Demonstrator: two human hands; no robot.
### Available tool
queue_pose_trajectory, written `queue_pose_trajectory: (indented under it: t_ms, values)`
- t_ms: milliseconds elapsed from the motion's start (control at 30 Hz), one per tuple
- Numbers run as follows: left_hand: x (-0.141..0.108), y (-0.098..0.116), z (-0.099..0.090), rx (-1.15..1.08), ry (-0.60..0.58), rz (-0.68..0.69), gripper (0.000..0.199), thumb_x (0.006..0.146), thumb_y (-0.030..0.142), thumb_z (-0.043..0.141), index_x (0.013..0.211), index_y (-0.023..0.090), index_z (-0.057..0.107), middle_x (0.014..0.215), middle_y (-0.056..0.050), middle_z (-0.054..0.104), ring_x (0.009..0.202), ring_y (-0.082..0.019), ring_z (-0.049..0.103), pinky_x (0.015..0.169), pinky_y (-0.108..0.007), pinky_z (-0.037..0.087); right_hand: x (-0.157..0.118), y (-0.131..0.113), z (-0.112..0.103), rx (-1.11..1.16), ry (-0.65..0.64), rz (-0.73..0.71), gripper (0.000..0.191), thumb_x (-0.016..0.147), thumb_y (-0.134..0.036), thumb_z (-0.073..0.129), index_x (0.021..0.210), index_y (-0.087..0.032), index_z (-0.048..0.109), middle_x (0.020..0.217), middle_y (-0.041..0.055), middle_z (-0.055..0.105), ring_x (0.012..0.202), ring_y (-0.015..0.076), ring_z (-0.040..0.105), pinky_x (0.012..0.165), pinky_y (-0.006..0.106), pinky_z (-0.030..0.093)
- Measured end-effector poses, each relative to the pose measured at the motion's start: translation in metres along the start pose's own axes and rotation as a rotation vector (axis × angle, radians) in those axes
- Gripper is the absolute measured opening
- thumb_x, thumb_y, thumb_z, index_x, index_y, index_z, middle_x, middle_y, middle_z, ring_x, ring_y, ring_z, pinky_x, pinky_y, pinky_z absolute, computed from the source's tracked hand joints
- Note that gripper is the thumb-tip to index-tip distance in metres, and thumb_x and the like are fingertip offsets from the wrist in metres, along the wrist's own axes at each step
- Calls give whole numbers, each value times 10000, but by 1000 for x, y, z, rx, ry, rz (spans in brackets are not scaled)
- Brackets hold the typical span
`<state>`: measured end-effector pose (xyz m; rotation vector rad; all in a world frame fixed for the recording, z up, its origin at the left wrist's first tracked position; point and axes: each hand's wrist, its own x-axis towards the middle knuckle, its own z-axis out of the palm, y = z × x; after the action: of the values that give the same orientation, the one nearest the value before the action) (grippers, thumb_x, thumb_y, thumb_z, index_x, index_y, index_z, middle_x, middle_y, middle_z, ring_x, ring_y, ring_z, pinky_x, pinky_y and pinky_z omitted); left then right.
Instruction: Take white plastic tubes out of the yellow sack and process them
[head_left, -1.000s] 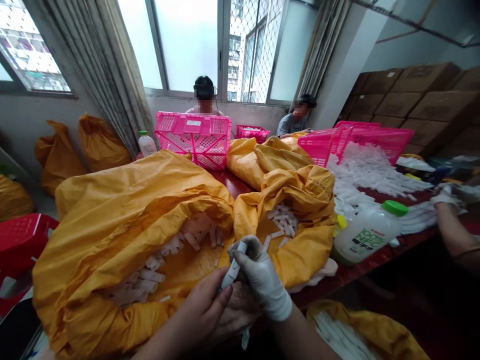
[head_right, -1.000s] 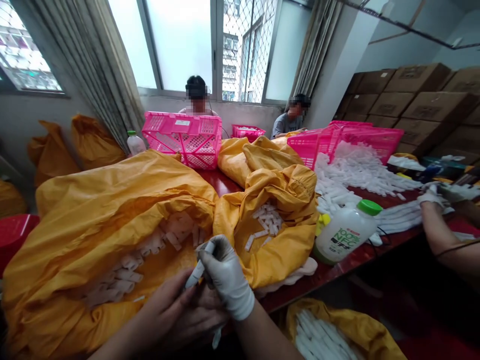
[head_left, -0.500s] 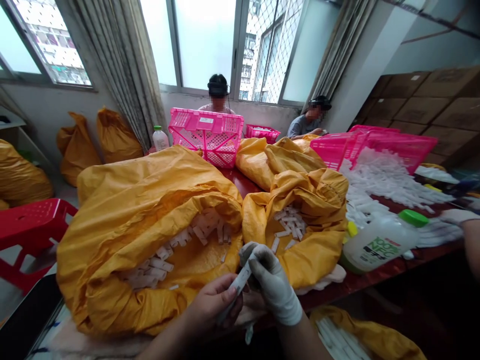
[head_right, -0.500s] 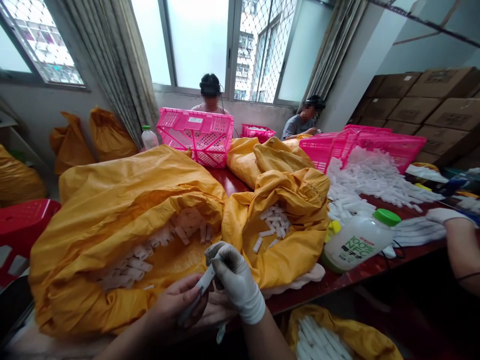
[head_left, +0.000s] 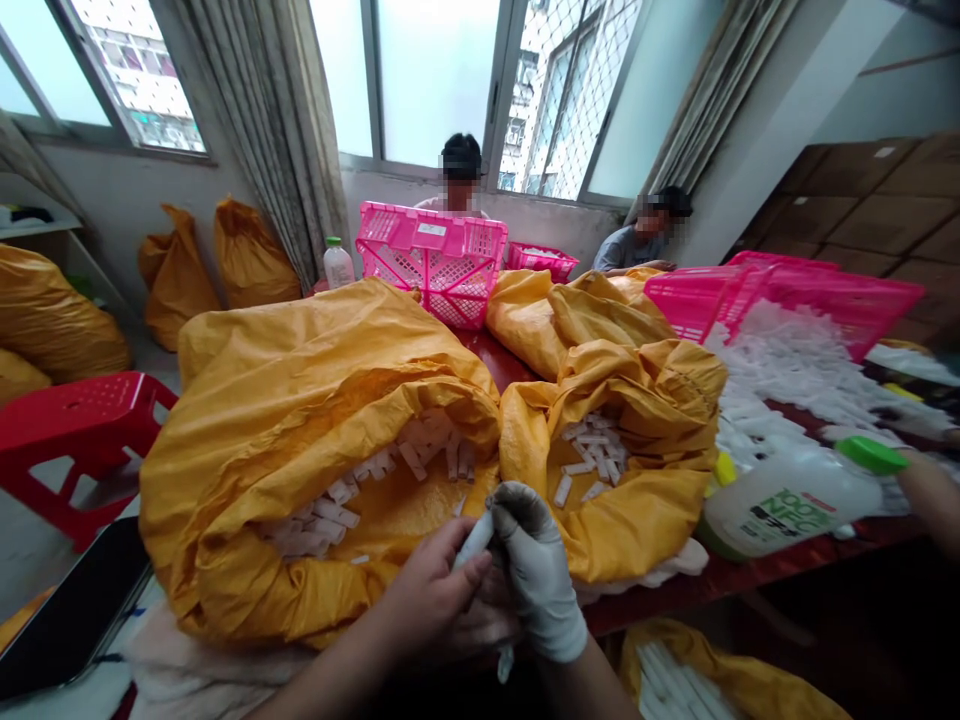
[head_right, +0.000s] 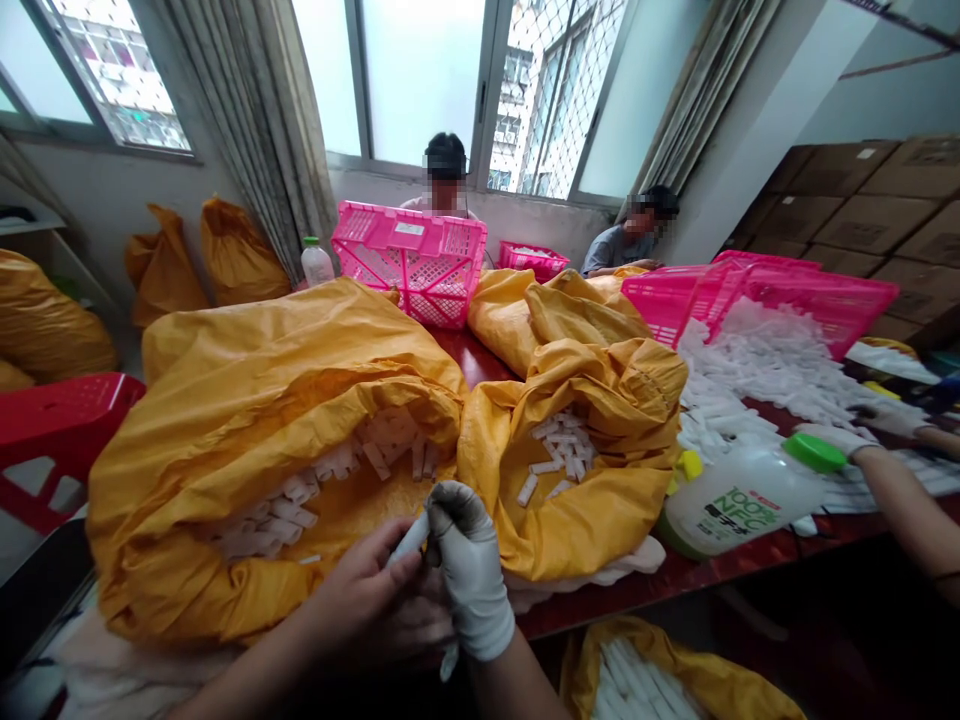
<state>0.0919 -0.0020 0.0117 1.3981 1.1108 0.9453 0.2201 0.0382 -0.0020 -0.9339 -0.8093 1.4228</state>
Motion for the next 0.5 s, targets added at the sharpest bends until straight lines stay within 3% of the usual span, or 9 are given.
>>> queue_pose_trajectory:
  t_ms: [67, 133, 233, 333, 400, 500]
  values:
    - [-2, 0, -2, 112, 21, -17, 309, 824, 384, 567, 1035, 160, 592, 954, -58, 621, 879, -185, 555, 795, -280, 425, 1, -2, 0, 55, 65, 6, 303, 542, -336, 828, 787, -233, 683, 816, -17, 693, 756, 122, 635, 732, 246, 535]
    - [-4, -2, -3, 23, 8, -64, 289, 826, 415, 558, 930, 149, 601, 810, -37, 609, 720, -139, 542, 670, -242, 427, 0, -2, 0, 95, 98, 0, 312, 518, -328, 840, 763, -232, 672, 782, -33, 683, 724, 106, 628, 682, 212, 531]
    - [-5, -8, 0, -505, -147, -167, 364, 833, 510, 506, 849, 148, 533, 507, 59, 459, 373, -46, 329, 393, -167, 286, -4, 1, -1, 152, 84, -18, 309, 532, -340, 836, 761, -237, 654, 758, -42, 673, 704, 99, 629, 654, 202, 531]
    - [-2, -14, 8, -835, -272, -184, 371, 820, 523, 518, 861, 155, 505, 418, 112, 355, 282, -24, 167, 307, -153, 168, -9, 10, 2, 204, 45, -36, 268, 600, -350, 803, 785, -258, 633, 771, -55, 675, 724, 98, 640, 709, 223, 539]
    - [2, -15, 15, -812, -221, -167, 369, 819, 535, 511, 827, 167, 488, 416, 112, 346, 290, -30, 177, 310, -155, 169, -13, 17, 5, 172, -22, -35, 259, 639, -362, 778, 818, -259, 622, 829, -35, 689, 799, 132, 659, 785, 281, 542]
    - [6, -3, 18, -398, -115, -103, 375, 838, 536, 475, 767, 169, 495, 502, 53, 458, 410, -64, 369, 411, -169, 298, -20, 18, 2, 79, -67, -55, 269, 675, -364, 754, 863, -248, 599, 904, 10, 703, 892, 187, 662, 854, 354, 524]
